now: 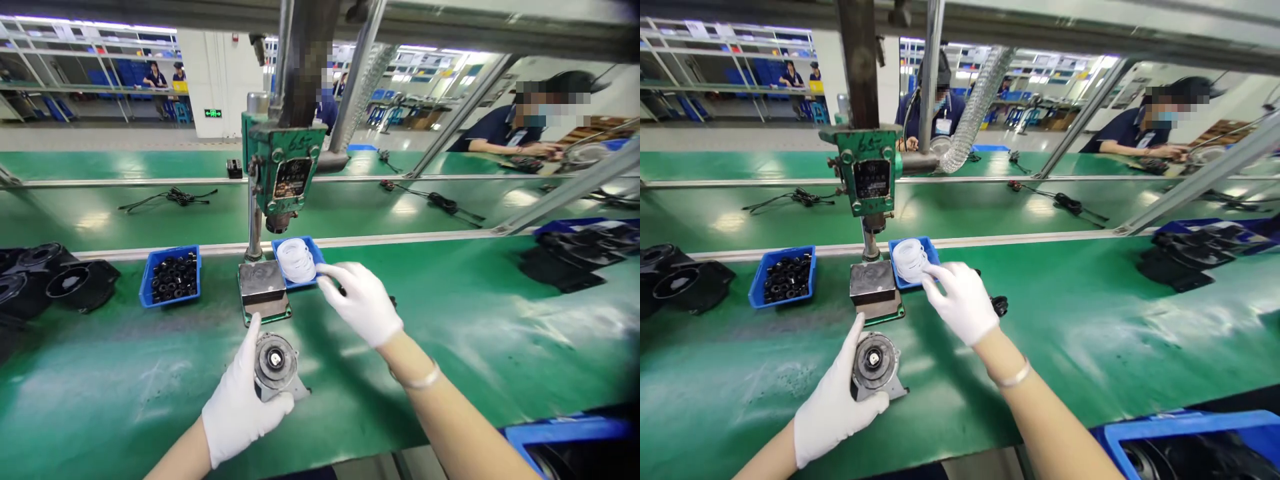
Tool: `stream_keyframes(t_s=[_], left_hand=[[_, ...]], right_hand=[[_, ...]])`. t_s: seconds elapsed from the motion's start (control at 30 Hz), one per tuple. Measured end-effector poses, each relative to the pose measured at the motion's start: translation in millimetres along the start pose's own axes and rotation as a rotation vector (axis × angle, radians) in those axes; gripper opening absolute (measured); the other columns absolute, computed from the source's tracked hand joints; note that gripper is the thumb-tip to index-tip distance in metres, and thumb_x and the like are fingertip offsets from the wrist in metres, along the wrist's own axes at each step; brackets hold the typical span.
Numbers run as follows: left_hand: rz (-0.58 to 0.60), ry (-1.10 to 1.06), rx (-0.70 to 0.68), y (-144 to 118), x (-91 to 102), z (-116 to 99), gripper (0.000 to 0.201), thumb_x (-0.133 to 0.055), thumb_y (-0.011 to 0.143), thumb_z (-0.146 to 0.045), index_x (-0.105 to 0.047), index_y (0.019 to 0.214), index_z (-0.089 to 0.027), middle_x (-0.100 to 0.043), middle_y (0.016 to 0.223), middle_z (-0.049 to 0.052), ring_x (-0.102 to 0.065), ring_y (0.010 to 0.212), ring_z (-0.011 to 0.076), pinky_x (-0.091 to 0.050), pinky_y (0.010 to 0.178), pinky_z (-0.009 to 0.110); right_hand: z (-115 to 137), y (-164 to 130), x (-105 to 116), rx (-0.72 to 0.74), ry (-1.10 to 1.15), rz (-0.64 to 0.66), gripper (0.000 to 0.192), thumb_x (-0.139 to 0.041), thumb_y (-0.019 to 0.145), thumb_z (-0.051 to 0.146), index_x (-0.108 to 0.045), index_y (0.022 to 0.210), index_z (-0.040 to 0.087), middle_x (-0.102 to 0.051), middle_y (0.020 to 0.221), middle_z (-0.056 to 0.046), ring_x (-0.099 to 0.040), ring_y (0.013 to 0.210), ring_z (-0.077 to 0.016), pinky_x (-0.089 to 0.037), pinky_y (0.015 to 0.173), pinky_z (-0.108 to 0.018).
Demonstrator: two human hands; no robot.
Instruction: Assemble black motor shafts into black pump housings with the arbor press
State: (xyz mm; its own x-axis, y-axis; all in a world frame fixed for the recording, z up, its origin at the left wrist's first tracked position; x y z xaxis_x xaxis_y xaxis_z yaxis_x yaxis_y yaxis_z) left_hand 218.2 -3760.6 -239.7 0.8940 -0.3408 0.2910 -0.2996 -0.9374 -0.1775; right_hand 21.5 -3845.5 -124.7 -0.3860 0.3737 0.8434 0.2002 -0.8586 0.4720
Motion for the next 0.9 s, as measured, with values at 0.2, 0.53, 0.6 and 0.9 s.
stream_keyframes(t_s=[0.2, 0.53, 0.6, 0.9], left_hand=[[0.002, 0.038, 0.015, -3, 19.7, 12, 0.114, -0.065, 0.065, -0.009, 0.002, 0.154, -0.030, -0.043, 0.149, 0.012, -0.041, 0.139, 0.0332, -0.022, 0.117, 0.058], [0.015, -0.074, -0.015, 3, 15.4, 19, 0.113, -0.064, 0.060, -0.010, -0.005, 0.155, -0.028, -0.038, 0.152, 0.010, -0.033, 0.143, 0.0327, -0.018, 0.120, 0.052], [0.022, -0.081, -0.034, 5, 13.6, 14, 0.113, -0.065, 0.060, -0.011, -0.005, 0.155, -0.026, -0.038, 0.152, 0.010, -0.034, 0.143, 0.0327, -0.019, 0.120, 0.051], [-0.003, 0.022, -0.130, 5, 11.9, 3, 0.117, -0.074, 0.064, -0.019, -0.001, 0.155, -0.020, -0.032, 0.155, 0.016, -0.030, 0.144, 0.0356, -0.020, 0.120, 0.053]], right_hand=[[7, 86, -50, 0.268, -0.249, 0.248, 0.026, -0.059, 0.090, 0.024, -0.071, 0.113, 0.022, -0.059, 0.136, -0.011, -0.051, 0.121, -0.0331, -0.043, 0.094, -0.045], [-22, 96, -61, 0.287, -0.102, 0.360, 0.017, -0.064, 0.088, 0.027, -0.079, 0.096, 0.024, -0.074, 0.114, -0.005, -0.069, 0.098, -0.0224, -0.052, 0.090, -0.032], [-26, 98, -61, 0.267, -0.045, 0.331, 0.015, -0.065, 0.087, 0.026, -0.080, 0.090, 0.025, -0.075, 0.110, -0.003, -0.070, 0.096, -0.0200, -0.053, 0.090, -0.029], [-16, 92, 5, 0.087, 0.118, 0.007, 0.018, -0.057, 0.092, 0.027, -0.072, 0.086, 0.018, -0.072, 0.101, -0.010, -0.066, 0.096, -0.0234, -0.052, 0.089, -0.037]])
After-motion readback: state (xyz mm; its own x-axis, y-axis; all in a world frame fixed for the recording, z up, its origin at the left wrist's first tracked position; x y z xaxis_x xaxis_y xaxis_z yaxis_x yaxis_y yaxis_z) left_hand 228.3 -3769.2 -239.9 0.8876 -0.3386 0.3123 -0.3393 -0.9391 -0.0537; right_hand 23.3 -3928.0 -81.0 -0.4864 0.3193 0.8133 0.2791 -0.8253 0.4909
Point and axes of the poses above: each hand's wrist, its own y-axis towards the middle knuckle, its own x-axis out of the back of the hand, z = x × y, the point moved 9 cm from there along y, towards the middle knuckle
